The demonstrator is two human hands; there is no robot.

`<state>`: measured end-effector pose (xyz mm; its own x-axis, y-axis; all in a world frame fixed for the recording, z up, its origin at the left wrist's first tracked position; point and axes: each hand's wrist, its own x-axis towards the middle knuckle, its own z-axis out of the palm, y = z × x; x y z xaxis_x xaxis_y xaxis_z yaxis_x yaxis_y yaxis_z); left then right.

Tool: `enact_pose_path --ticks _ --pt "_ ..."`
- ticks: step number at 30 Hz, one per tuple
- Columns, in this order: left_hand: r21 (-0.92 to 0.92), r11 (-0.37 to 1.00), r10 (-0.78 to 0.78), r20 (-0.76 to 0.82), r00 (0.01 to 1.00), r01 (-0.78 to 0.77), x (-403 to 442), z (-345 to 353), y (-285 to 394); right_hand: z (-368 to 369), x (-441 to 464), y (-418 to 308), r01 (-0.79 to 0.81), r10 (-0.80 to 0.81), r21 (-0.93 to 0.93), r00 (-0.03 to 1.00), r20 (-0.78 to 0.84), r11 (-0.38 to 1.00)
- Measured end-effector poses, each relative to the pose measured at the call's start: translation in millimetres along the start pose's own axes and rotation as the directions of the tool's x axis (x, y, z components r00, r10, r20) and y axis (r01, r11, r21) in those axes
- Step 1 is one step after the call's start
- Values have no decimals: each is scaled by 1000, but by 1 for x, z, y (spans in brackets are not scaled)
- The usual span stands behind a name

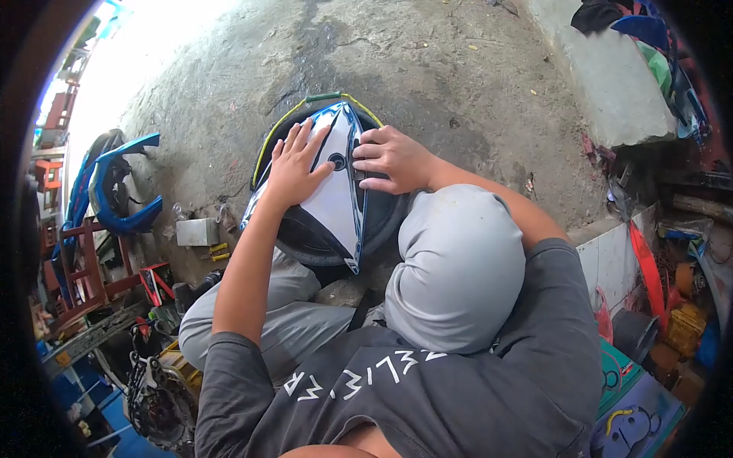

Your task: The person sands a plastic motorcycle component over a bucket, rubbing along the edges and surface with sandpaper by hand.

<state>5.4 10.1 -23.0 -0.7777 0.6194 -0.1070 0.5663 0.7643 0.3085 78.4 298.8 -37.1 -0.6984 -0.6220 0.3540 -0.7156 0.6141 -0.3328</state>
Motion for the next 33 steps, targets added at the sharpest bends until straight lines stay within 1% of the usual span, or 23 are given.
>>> enact_pose_path --ticks 1,2,5,6,9,10,13,14,17,18,19,21,23,24,27,28,31,32,33 --pt "1 1000 1 -1 1000 -1 1 -1 1 -2 1 2 35 -34 -9 999 15 999" --pt "2 1000 0 1 1000 0 1 -1 1 -1 4 2 -46 46 -3 999 7 999" --pt "11 1000 2 -12 1000 -2 0 1 0 2 12 6 -152 146 -53 985 -92 987" --pt "10 1000 3 -17 1000 -3 0 1 0 3 11 5 -120 115 -54 990 -87 991" --pt "10 1000 10 -15 1000 -10 0 2 0 1 1 0 63 -65 42 997 33 997" --pt "11 1000 10 -15 1000 -10 0 1 0 0 -1 1 48 -50 35 998 47 998" --pt "17 999 28 -4 1000 -28 1 1 -2 -1 5 4 -157 158 -35 987 5 987" --pt "17 999 34 -1 999 -34 1 2 -2 3 5 6 -196 195 -39 981 -22 980" --pt "5 998 59 21 998 -59 3 1 -7 1 0 -2 -147 148 -61 989 18 987" --pt "12 998 62 34 997 -63 3 -1 -7 -5 -3 -5 -86 86 1 995 55 996" --pt "31 998 55 62 997 -57 4 -4 -5 -4 -5 -5 -22 22 -2 996 91 1000" --pt "63 997 38 110 993 -45 4 -10 -1 -6 -8 -4 -29 36 -68 993 110 997" --pt "93 993 58 95 994 -67 5 -11 1 -3 -5 -2 -158 169 -127 982 85 979" --pt "114 991 65 96 993 -76 5 -15 2 -2 -1 1 -200 221 -185 970 102 962" --pt "146 980 114 136 984 -133 8 -26 0 -2 -1 -2 -204 224 -162 968 117 966" --pt "153 975 138 151 979 -161 14 -32 -3 -5 -2 -4 -159 181 -157 974 134 975" --pt "49 959 260 249 933 -281 30 -55 -26 -14 -2 -7 -54 65 -52 966 251 997" --pt "-36 958 286 228 931 -286 35 -50 -39 -15 -2 -6 -55 68 -60 966 251 997" --pt "-23 963 266 246 932 -269 34 -55 -37 -12 -2 -5 -99 115 -80 967 227 992"
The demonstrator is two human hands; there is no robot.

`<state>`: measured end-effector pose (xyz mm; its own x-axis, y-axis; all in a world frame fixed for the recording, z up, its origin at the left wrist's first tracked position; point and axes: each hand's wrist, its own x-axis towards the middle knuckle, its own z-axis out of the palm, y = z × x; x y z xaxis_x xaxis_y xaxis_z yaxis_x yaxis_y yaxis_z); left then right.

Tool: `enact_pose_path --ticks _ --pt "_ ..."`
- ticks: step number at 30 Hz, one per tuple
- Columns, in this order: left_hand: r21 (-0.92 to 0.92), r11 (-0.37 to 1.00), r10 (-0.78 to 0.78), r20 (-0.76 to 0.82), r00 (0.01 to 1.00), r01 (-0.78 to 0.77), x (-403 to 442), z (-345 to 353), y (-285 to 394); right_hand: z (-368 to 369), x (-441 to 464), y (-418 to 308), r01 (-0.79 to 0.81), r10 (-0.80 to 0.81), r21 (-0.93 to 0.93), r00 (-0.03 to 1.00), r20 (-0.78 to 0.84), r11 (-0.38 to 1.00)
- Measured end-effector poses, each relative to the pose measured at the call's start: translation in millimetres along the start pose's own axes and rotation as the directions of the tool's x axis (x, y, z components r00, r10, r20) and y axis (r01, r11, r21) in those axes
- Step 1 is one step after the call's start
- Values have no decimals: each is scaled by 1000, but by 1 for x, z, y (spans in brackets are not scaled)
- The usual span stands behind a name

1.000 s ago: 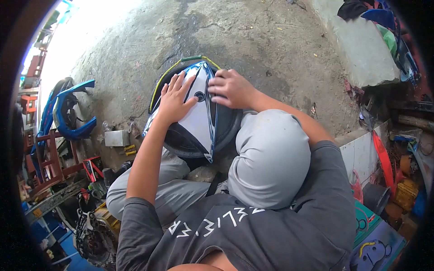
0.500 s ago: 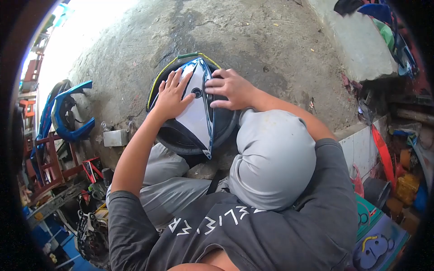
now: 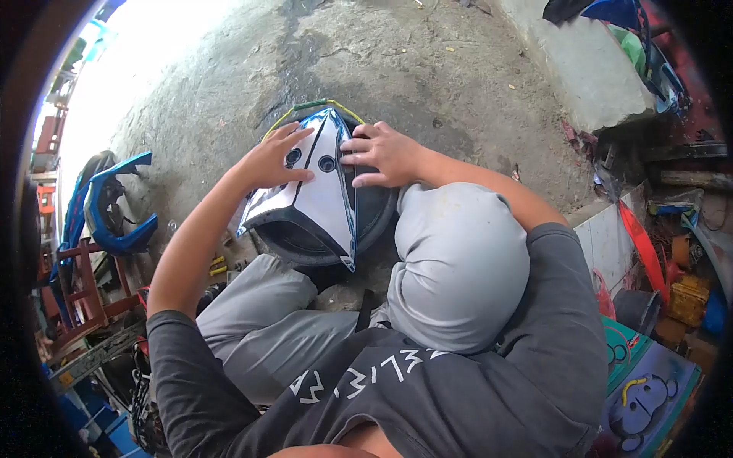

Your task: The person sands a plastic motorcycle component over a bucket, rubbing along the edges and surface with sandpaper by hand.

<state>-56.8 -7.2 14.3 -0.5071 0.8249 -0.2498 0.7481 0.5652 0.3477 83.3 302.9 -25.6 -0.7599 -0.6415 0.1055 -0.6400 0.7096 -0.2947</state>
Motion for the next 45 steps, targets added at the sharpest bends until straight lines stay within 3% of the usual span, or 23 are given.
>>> enact_pose_path --ticks 2,3,6,9,12,14,15,18,22,24,29,31,35,36,39,40,44,45 --pt "20 999 -43 32 999 42 -9 -20 11 4 4 8 -93 92 -20 995 -46 995" --pt "158 986 -50 14 999 47 -14 -25 18 2 6 10 -103 100 -40 993 -62 994" --pt "244 968 51 59 997 -64 -25 -33 21 -5 2 7 -34 34 5 999 8 999" --pt "158 984 60 145 988 -83 -33 -36 21 -12 2 8 135 -135 12 989 66 991" --pt "8 1000 -6 167 986 5 -32 -33 23 -21 5 15 184 -183 9 975 128 983" --pt "23 996 -89 213 973 86 -23 -33 27 -27 8 16 201 -201 20 959 199 979" --pt "31 992 -129 238 963 125 -18 -32 30 -30 9 10 340 -336 13 923 189 940" --pt "95 980 -193 265 945 173 -3 -29 36 -42 5 1 394 -407 111 841 356 912" --pt "126 984 -152 232 961 125 4 -28 33 -48 3 31 206 -198 27 882 427 978" --pt "155 984 -122 223 967 88 2 -30 32 -43 0 36 195 -166 -91 952 257 976" --pt "117 993 -59 265 963 28 13 -33 26 -27 -15 28 271 -274 39 944 182 962" --pt "38 999 -36 208 977 29 7 -28 22 -19 -13 30 288 -291 41 951 102 957" --pt "-75 997 -9 106 994 18 -8 -24 16 -15 8 45 176 -177 31 984 13 984" --pt "-90 996 -3 77 997 10 -10 -23 14 -14 12 44 243 -244 46 970 18 969" --pt "-23 998 54 13 998 -54 -16 -12 6 -9 13 27 393 -397 115 918 8 912" --pt "-14 997 71 -16 997 -71 -20 -9 7 -7 13 23 374 -381 165 924 11 912" --pt "5 989 148 -222 964 -151 -35 18 12 -9 21 44 298 -294 58 954 -59 953" --pt "-6 991 130 -189 973 -134 -35 16 14 -13 24 45 296 -292 52 954 -62 954"
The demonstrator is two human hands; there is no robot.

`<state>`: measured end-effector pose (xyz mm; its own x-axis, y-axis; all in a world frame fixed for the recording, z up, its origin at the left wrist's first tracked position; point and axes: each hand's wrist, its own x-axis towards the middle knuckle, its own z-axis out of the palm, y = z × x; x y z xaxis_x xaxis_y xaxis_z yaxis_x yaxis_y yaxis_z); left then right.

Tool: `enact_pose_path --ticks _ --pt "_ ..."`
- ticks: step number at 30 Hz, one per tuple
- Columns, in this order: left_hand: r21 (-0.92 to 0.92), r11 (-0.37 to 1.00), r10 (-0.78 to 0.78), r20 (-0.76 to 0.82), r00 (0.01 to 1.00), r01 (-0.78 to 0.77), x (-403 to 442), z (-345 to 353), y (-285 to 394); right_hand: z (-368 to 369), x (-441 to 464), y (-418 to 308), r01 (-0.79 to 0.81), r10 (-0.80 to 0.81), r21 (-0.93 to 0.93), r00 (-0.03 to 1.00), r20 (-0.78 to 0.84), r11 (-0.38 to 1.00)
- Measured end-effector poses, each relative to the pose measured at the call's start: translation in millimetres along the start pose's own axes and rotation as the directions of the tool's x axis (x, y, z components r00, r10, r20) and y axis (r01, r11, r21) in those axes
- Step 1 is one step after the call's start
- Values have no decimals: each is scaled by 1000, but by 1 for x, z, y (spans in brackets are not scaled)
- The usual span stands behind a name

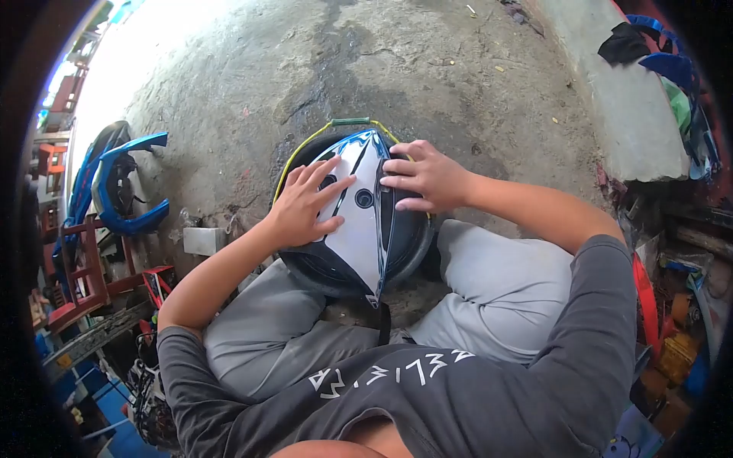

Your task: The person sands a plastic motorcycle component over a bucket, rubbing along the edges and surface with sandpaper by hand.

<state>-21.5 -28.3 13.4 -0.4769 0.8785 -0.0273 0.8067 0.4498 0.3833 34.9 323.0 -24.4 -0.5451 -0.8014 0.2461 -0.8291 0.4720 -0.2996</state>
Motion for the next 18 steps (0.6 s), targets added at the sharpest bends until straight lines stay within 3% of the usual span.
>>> enact_pose_path --ticks 5,6,8,11,13,15,18 --pt "-72 987 -136 99 986 143 5 -1 16 14 5 -22 203 -211 170 977 31 964" --pt "-126 977 -163 83 983 172 4 2 23 13 6 -14 205 -208 135 978 9 969" --pt "-55 981 -182 54 982 185 1 12 33 10 7 2 202 -200 75 979 -29 976" --pt "-69 977 -195 73 978 200 1 16 31 1 9 -2 81 -78 72 996 -38 994" --pt "-69 977 -196 75 978 201 -1 18 30 8 8 -18 203 -202 140 979 -23 969" --pt "-73 981 -178 44 983 181 -1 21 29 9 6 -20 224 -231 183 973 17 957" --pt "-65 986 -151 21 988 152 -1 20 29 8 2 -1 83 -80 66 996 -46 994"
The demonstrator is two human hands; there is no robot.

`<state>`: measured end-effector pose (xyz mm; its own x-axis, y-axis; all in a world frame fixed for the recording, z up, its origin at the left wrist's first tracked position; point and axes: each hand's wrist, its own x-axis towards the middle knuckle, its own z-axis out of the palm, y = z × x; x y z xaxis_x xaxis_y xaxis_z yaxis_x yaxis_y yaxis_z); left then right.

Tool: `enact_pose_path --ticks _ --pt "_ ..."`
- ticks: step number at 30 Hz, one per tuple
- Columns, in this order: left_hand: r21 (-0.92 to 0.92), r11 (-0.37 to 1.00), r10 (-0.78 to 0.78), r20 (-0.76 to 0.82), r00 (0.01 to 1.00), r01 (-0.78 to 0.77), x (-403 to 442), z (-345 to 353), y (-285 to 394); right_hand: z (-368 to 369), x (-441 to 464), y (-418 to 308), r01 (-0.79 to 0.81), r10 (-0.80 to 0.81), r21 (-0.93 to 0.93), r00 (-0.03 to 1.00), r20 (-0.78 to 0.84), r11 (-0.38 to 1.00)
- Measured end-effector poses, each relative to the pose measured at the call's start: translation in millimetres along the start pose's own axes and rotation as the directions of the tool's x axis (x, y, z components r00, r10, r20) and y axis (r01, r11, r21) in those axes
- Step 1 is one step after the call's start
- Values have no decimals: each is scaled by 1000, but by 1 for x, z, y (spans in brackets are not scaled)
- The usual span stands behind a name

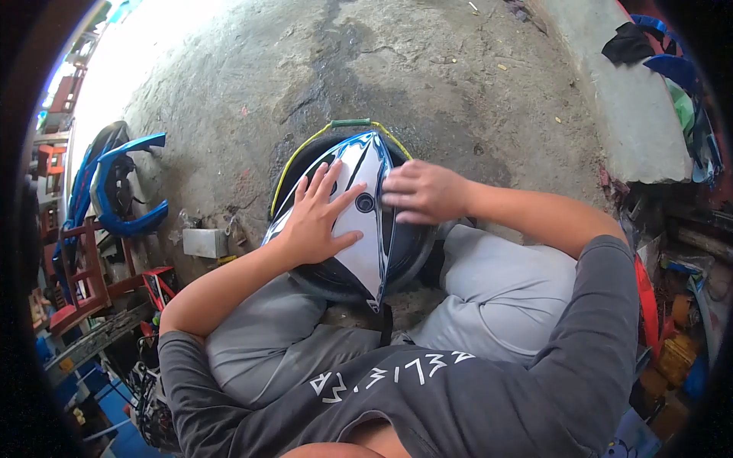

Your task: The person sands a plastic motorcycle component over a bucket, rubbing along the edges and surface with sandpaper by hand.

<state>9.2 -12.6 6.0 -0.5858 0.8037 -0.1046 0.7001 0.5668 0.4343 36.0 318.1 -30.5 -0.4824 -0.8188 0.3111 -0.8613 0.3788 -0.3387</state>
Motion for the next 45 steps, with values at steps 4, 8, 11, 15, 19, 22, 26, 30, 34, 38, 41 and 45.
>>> enact_pose_path --ticks 4,8,11,15,19,22,26,30,34,38,41,45 --pt "-18 1000 -8 -10 1000 8 -1 1 -1 1 3 -19 78 -80 41 996 44 996" --pt "-44 999 -9 -38 999 7 -2 4 -3 3 5 -17 43 -43 5 998 45 999" --pt "-58 998 -3 -71 997 -2 -2 5 -6 -7 7 -2 -72 69 -121 997 -27 990" --pt "-58 998 16 -91 996 -21 0 4 -7 6 9 -26 109 -106 -43 993 53 993" --pt "-52 998 22 -93 995 -27 -1 6 -8 0 4 1 -74 72 -137 997 -16 988" --pt "-56 998 23 -90 996 -29 -1 5 -9 -5 7 -5 -109 111 -115 994 6 987" --pt "-51 998 17 -80 997 -21 0 5 -7 -1 7 -11 -47 49 -75 998 35 996" --pt "-18 1000 8 -55 998 -9 0 1 -4 -6 2 14 -180 172 -140 983 -70 974" --pt "-43 999 14 -75 997 -17 0 5 -7 7 3 -16 -86 86 4 996 13 996" --pt "-39 999 9 -70 998 -12 0 7 -7 3 -4 15 -70 63 -180 997 -49 981" --pt "-33 999 11 -77 997 -13 0 6 -6 2 3 14 -125 110 -178 990 -93 976" --pt "-38 999 26 -91 995 -30 2 3 -8 10 6 -9 2 -3 -105 1000 -3 994"
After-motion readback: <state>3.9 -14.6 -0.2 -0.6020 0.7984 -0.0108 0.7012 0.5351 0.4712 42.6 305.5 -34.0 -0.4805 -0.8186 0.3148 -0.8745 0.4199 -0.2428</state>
